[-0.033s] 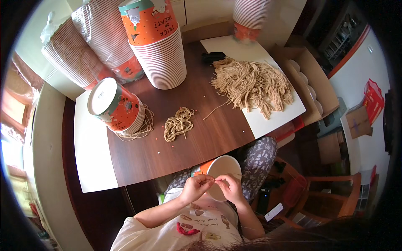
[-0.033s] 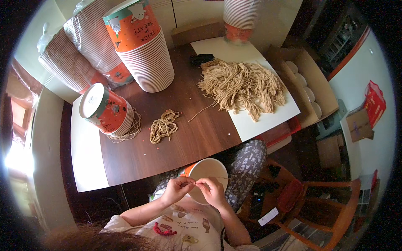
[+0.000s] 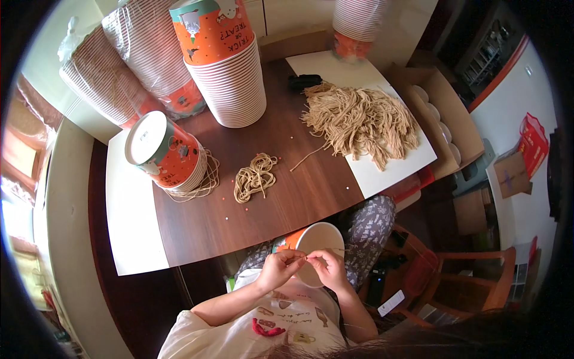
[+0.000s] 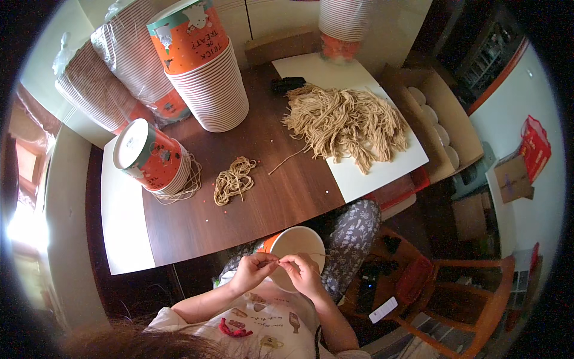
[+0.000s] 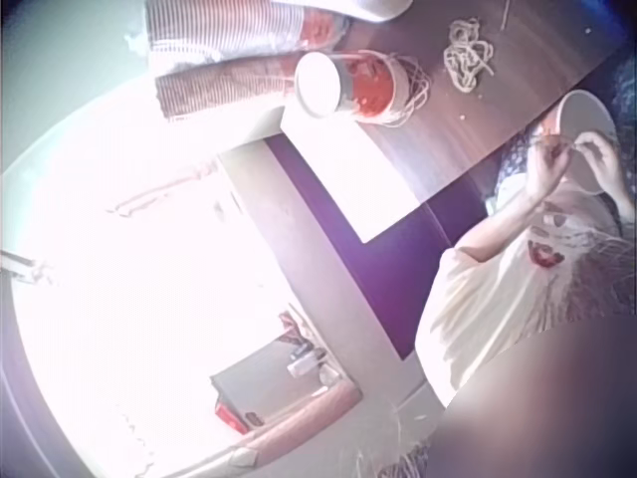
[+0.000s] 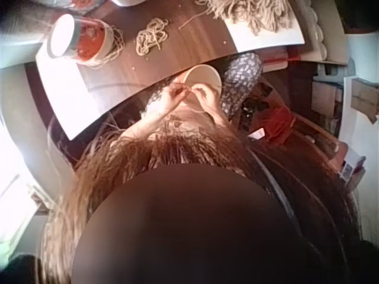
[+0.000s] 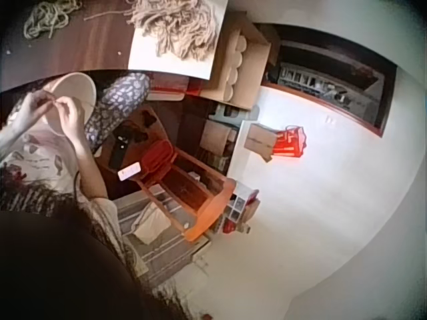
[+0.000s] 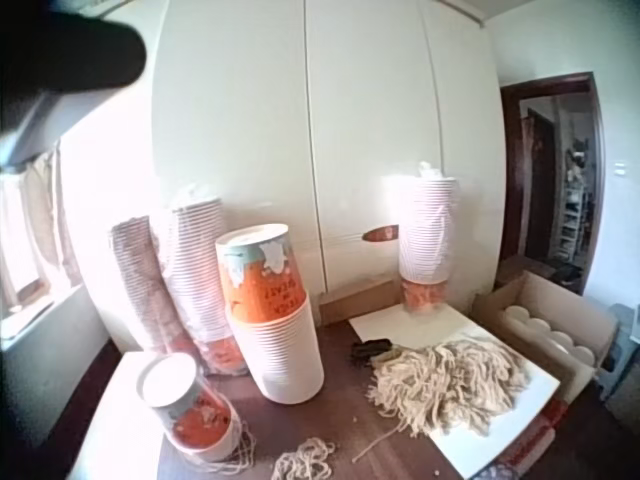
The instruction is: The recorder is attaching lengths of string to decorative paper buckets to serve as handles.
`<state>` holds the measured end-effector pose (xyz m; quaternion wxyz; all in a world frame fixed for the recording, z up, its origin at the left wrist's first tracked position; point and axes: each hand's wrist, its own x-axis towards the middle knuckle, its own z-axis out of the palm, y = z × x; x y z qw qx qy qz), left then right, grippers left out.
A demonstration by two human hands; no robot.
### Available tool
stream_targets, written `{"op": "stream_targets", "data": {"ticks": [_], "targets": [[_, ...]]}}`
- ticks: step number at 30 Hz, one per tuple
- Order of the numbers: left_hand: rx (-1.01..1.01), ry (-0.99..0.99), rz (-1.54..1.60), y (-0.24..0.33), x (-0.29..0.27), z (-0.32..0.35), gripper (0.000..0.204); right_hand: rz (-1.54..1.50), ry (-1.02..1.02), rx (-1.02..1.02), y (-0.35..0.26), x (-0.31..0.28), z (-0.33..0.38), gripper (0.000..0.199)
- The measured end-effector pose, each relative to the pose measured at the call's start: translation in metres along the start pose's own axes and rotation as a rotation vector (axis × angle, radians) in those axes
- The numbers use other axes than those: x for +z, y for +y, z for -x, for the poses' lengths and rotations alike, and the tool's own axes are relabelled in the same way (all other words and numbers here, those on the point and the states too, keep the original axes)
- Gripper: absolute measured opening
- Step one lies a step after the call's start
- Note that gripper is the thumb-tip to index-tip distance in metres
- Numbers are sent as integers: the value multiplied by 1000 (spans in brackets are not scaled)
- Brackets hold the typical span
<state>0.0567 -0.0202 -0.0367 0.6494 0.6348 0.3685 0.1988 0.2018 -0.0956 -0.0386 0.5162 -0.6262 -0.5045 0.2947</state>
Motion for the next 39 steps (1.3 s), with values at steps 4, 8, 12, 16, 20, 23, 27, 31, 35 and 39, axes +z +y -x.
{"op": "stream_targets", "data": {"ticks": [4, 8, 12, 16, 20, 23, 27, 31, 35, 39], "targets": [[11, 16, -188, 19, -4, -1, 14, -16, 10, 20, 1, 0, 1, 9], [455, 36, -520, 28, -13, -7, 13, -25, 2, 41, 1, -1, 1, 8], [418, -9, -533, 36, -14, -8, 13, -64, -3, 57, 0, -1, 1, 8], [271, -57, -394, 39, -11, -8, 12, -114, -9, 81, -3, -3, 2, 7], [186, -111, -313, 35, -10, -10, 12, -158, -20, 97, -2, -4, 4, 7], [93, -107, -272, 38, -9, -9, 12, -149, -25, 97, -3, -5, 3, 7], [102, -97, -294, 37, -8, -9, 12, -163, -13, 97, -2, -4, 3, 7], [35, -108, -268, 37, -7, -8, 10, -167, -9, 114, -1, -6, 4, 8], [86, -84, -235, 23, -4, -9, 11, -158, -10, 118, 0, -7, 5, 8], [73, -90, -239, 27, -5, -9, 11, -165, -8, 128, -2, -7, 6, 8]]}}
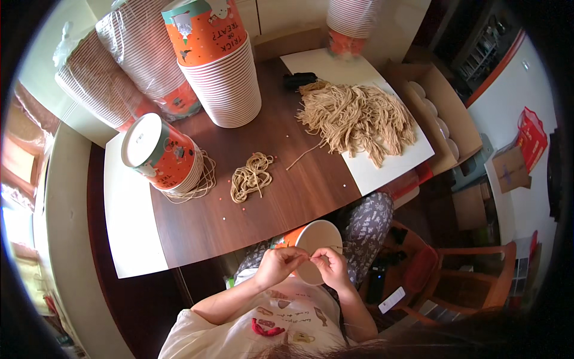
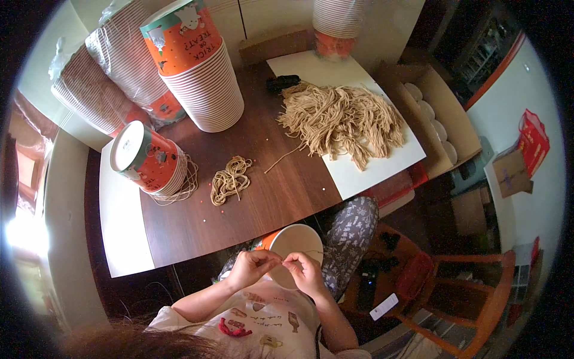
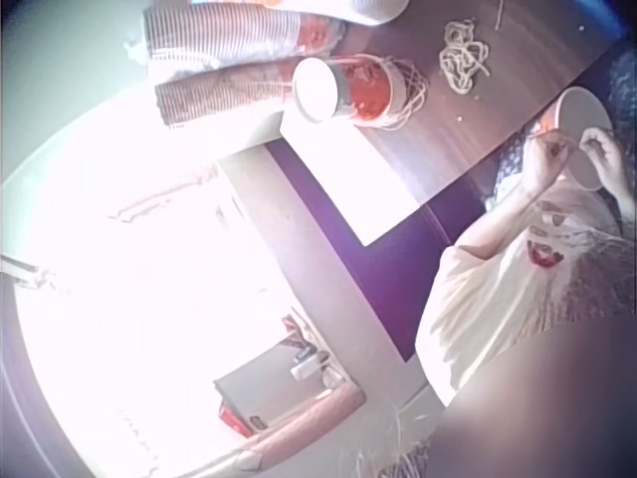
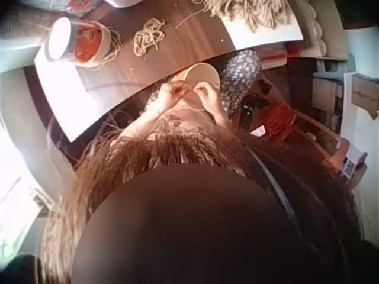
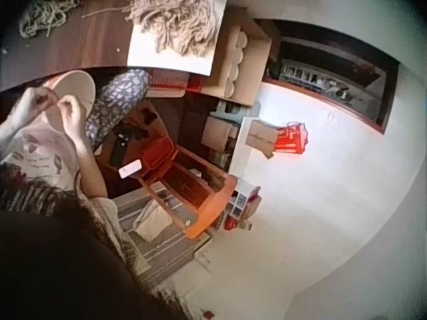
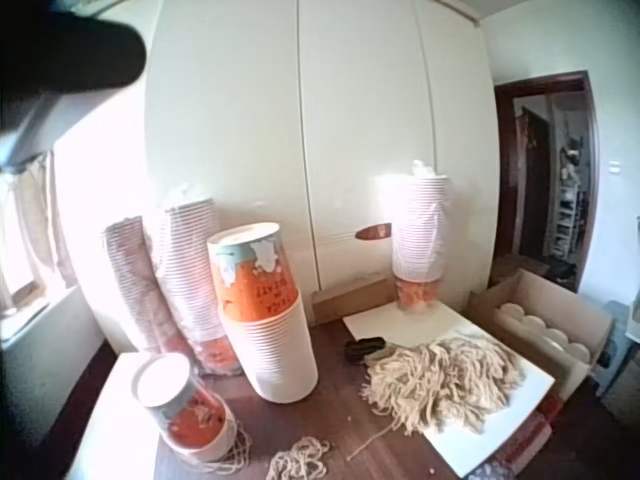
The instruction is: The recorder is attaching lengths of string to decorative paper buckets to serve as handles.
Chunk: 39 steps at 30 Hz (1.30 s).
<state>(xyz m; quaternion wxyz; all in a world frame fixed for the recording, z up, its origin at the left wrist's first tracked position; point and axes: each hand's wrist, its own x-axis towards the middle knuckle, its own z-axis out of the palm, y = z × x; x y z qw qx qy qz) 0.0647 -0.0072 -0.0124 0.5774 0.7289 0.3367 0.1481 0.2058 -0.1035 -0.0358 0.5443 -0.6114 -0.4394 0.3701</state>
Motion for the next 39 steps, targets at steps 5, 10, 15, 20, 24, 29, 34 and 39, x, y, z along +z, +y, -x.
{"op": "stream_targets", "data": {"ticks": [5, 10, 15, 20, 24, 29, 34, 39], "targets": [[-6, 10, -5, 2, -1, 0, 11, 0, 2, 23, 1, 0, 1, 9], [-59, -13, -63, 12, -5, -1, 12, -22, -18, 42, 2, -1, 1, 11], [7, 5, -87, 8, -5, -3, 11, -105, -18, 64, 12, 0, 3, 11], [260, 38, -115, 9, -6, -6, 14, -170, 1, -21, 3, 3, 0, 15], [96, -9, -69, 14, -7, -5, 17, 29, -34, -113, -5, 0, -4, 19], [52, -43, -81, 14, -10, -6, 21, 68, -17, -64, -9, 2, -5, 13], [18, -63, -66, 10, -10, -6, 19, 124, -10, -154, -8, 3, -7, 10], [3, -50, -4, 5, -9, -5, 17, 155, -11, -154, -8, 2, -6, 10]]}}
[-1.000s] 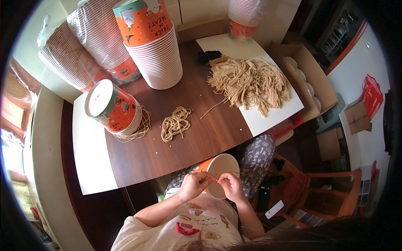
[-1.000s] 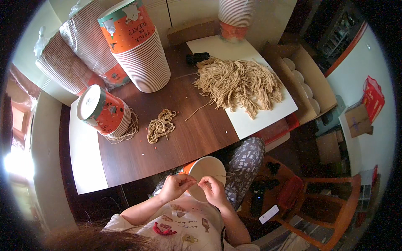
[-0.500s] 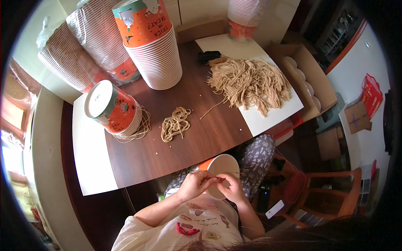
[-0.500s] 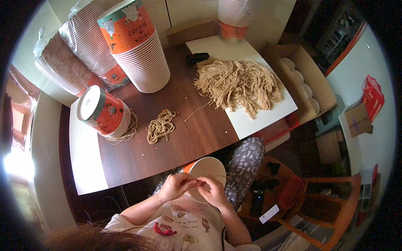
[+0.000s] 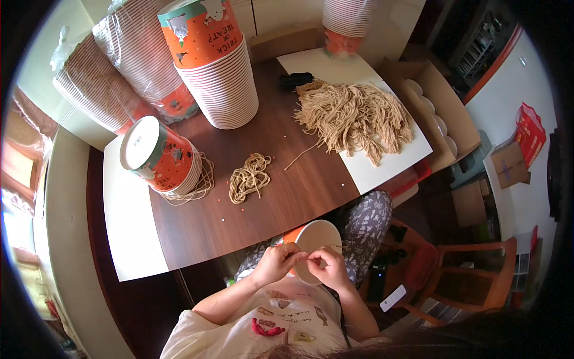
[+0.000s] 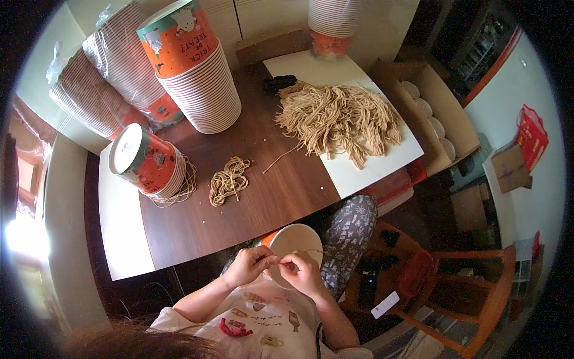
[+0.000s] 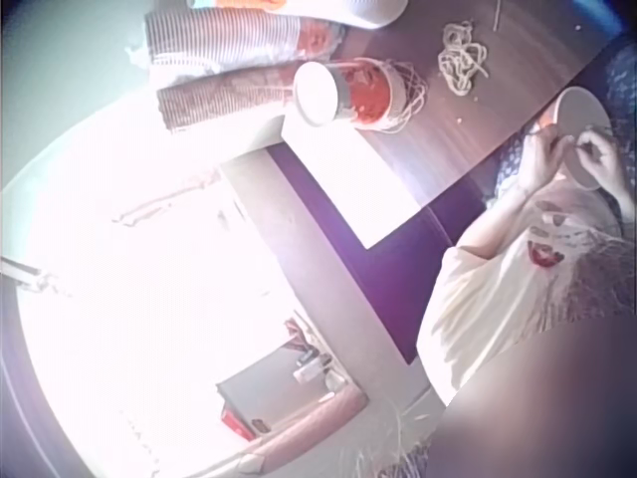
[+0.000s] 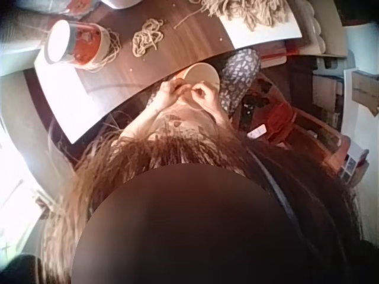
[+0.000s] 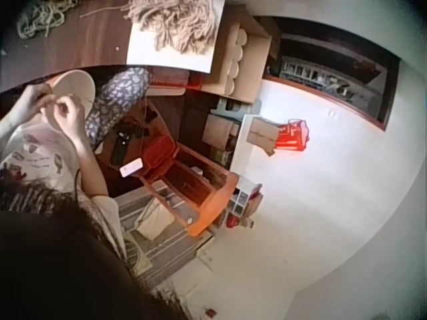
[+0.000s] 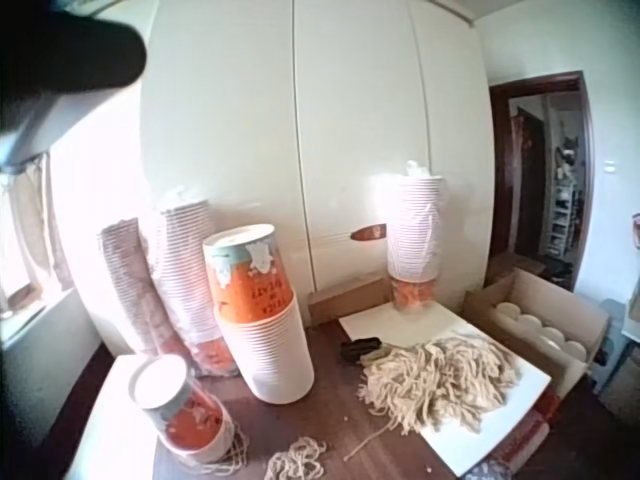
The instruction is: The recorder is attaching lengths of string to decorative paper buckets to serve as handles.
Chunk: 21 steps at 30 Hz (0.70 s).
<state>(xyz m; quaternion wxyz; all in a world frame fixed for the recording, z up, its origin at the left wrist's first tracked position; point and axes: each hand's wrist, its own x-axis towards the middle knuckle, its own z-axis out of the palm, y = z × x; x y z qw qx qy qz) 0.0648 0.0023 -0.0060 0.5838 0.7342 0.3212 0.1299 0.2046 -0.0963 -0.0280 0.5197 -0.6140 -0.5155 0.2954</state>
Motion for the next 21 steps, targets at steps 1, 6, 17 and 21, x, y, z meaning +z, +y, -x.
{"op": "stream_targets", "data": {"ticks": [1, 6, 17, 21], "targets": [[-7, -4, -4, 0, 0, 0, 17, 13, -2, -3, 0, -1, 0, 10], [-14, -12, -31, 3, -1, 0, 17, 59, -2, -26, -4, -4, 1, 9], [152, -53, -94, 5, -7, 0, 13, 55, 46, 9, -2, -14, 5, 11], [211, -85, -140, 17, -7, -1, 15, 32, 34, -14, -6, -14, 4, 11]]}}
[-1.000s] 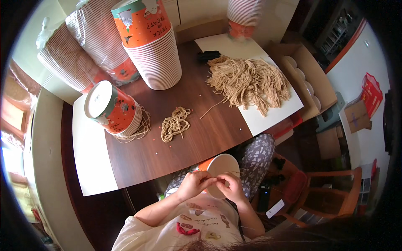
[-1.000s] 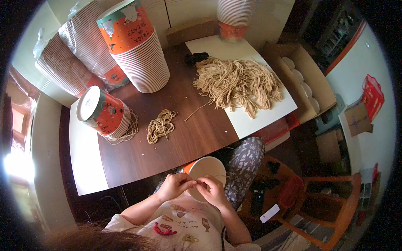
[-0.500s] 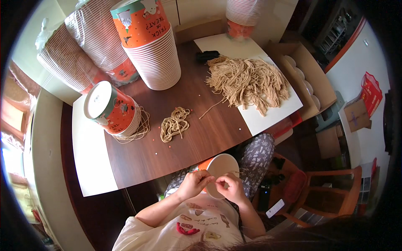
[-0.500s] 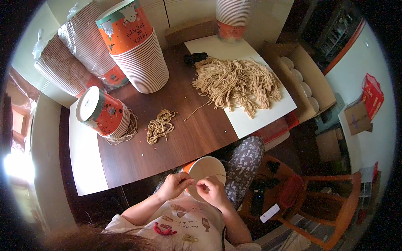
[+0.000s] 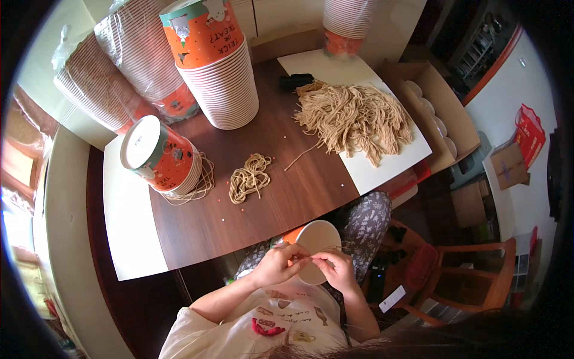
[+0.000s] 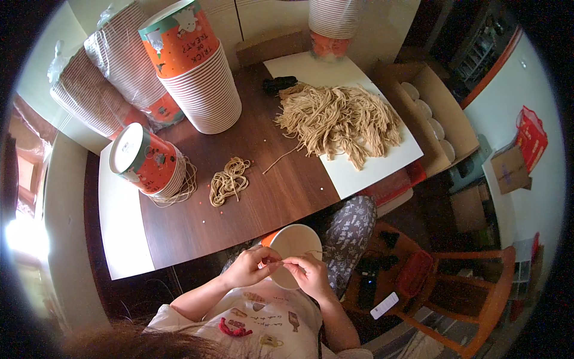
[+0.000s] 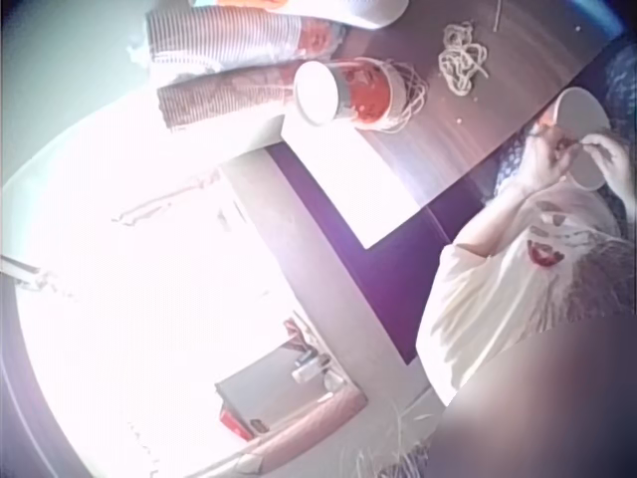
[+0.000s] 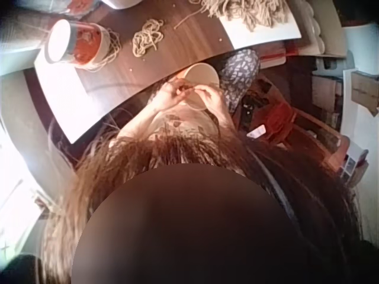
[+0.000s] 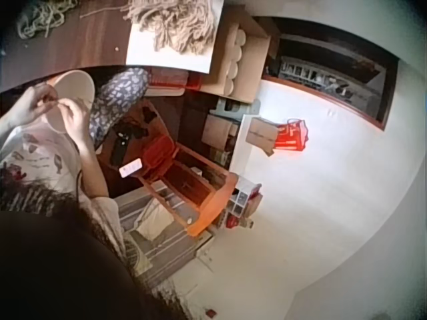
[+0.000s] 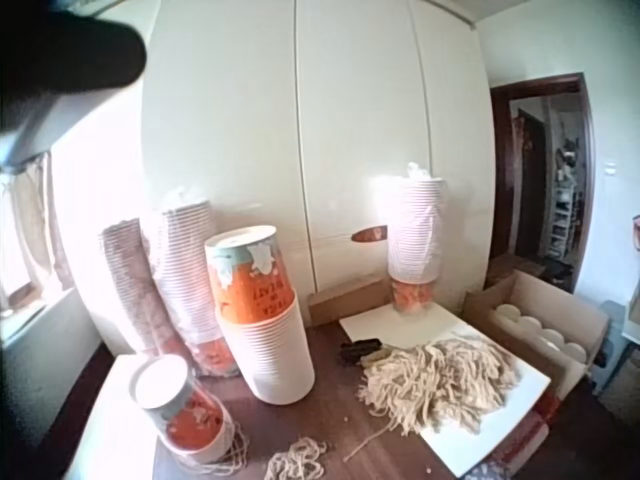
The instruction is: The recorder is attaching lengths of string to decorative paper buckets to serve as handles.
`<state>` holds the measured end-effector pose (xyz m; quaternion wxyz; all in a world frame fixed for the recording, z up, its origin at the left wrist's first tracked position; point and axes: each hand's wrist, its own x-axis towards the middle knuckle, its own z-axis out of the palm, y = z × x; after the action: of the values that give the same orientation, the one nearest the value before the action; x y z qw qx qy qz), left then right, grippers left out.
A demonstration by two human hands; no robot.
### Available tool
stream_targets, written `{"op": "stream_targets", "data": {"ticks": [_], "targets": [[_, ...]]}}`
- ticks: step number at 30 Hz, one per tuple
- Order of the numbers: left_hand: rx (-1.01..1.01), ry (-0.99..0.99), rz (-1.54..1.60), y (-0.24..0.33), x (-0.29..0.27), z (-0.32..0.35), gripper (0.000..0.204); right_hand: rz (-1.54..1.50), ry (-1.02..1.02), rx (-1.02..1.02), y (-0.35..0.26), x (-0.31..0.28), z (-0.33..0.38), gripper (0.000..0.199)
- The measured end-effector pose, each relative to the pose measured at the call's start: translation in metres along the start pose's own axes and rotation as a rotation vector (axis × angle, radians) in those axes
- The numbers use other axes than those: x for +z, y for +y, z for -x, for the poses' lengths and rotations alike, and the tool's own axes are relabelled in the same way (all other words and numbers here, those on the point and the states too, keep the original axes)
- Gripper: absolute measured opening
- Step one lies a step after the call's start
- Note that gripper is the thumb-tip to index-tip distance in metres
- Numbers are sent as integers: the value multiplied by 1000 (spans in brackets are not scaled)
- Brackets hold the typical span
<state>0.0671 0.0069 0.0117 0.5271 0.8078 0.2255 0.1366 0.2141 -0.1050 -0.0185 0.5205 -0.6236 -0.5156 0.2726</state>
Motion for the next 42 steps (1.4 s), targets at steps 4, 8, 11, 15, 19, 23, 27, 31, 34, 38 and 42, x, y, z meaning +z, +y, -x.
{"op": "stream_targets", "data": {"ticks": [4, 8, 11, 15, 19, 23, 27, 31, 34, 38, 42], "targets": [[1, 8, 37, -4, 3, 0, 13, -5, 3, -25, 1, 0, 0, 11], [30, 24, 10, -7, 5, 0, 12, 19, 6, 30, -4, -1, -1, 10], [22, 42, -2, -8, 7, 1, 10, 6, 7, 50, -6, 1, -1, 7], [62, 62, -79, -8, 10, 2, 8, -10, 65, 101, -6, 11, 4, 3], [60, 76, -37, -9, 13, 3, 7, -77, 86, 149, -6, 17, 7, 4], [66, 94, -34, -11, 15, 4, 7, -40, 117, 155, -2, 21, 9, 5], [70, 83, -41, -10, 16, 3, 7, -26, 158, 150, 0, 22, 9, 5], [71, 122, -46, -9, 17, 5, 7, -44, 160, 171, 5, 21, 11, 5], [124, 160, -80, -8, 15, 3, 9, -69, 84, 187, -3, 10, 5, 7], [152, 203, -86, -3, 12, 1, 11, -8, 78, 125, -18, 8, -1, 8], [72, 208, 50, -6, 17, 1, 12, 21, 107, 102, -19, 11, -1, 8]]}}
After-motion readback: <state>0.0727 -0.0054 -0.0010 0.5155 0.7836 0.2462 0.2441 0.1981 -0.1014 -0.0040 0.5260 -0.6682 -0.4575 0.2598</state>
